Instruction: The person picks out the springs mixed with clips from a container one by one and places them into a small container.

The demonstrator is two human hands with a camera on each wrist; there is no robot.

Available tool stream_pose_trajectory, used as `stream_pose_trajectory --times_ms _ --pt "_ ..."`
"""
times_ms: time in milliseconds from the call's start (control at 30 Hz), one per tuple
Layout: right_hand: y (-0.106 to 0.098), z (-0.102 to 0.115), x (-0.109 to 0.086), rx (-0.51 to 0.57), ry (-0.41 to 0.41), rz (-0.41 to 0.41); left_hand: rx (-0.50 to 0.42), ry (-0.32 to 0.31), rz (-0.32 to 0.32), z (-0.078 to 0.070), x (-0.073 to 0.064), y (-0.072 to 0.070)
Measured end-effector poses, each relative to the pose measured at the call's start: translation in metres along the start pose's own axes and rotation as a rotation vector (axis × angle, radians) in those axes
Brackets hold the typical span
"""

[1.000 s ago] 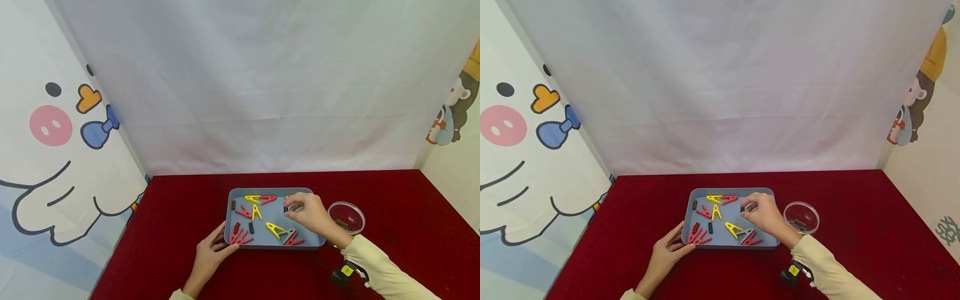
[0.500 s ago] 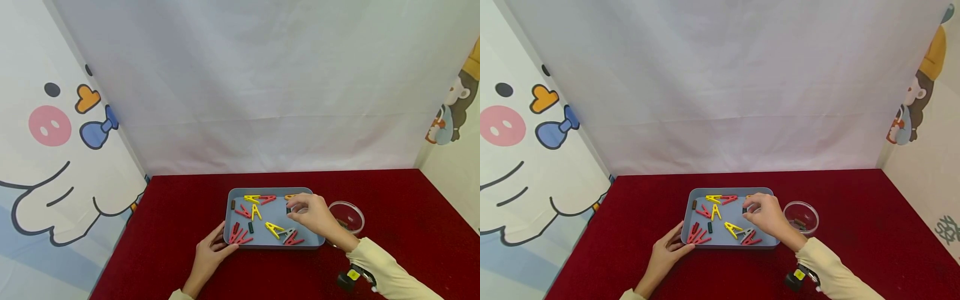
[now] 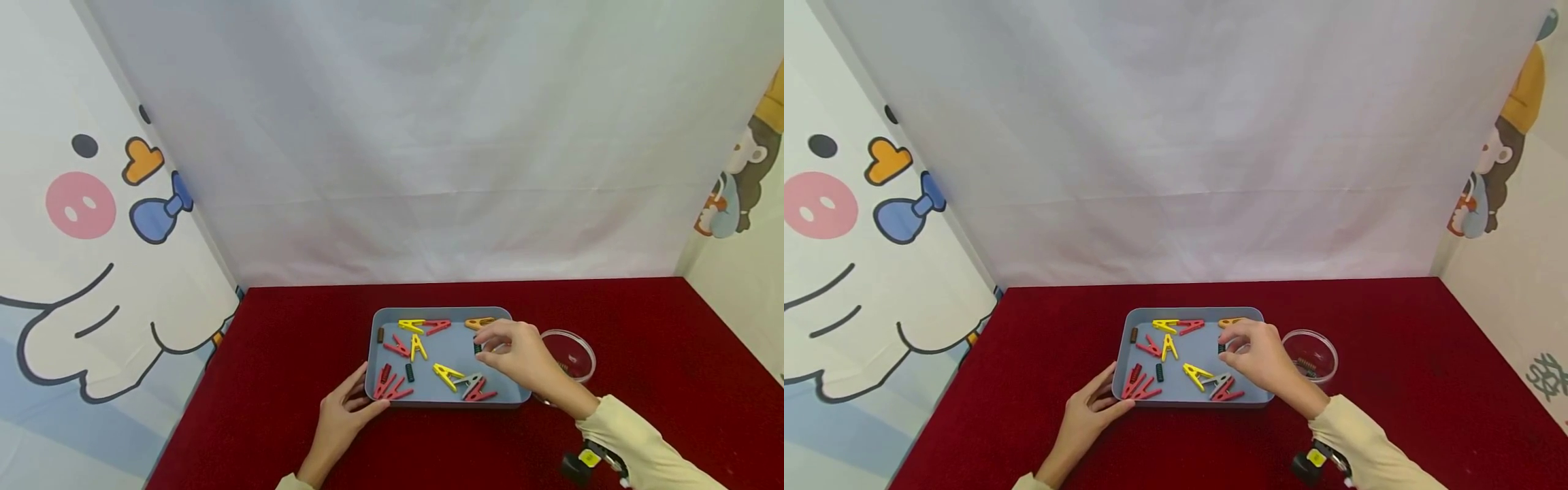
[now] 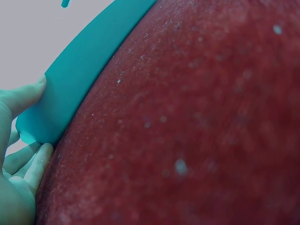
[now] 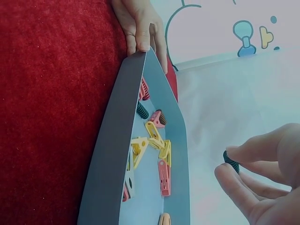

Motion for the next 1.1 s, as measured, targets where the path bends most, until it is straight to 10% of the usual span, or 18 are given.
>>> stream_pose_trajectory --times_ms 1100 --pt "-0.019 -0.007 -0.02 0.043 -0.025 -0.031 0.018 0.019 -0.039 0.031 0.009 0.001"
Point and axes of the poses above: each hand's wrist, its own x-axis towards the middle knuckle, its own y-axis out of the palm, z = x × y, the point moved 4 cm from there along x, towards the middle knuckle, and after that the axes turned 3 degrees about z, right-handed, at the moved point
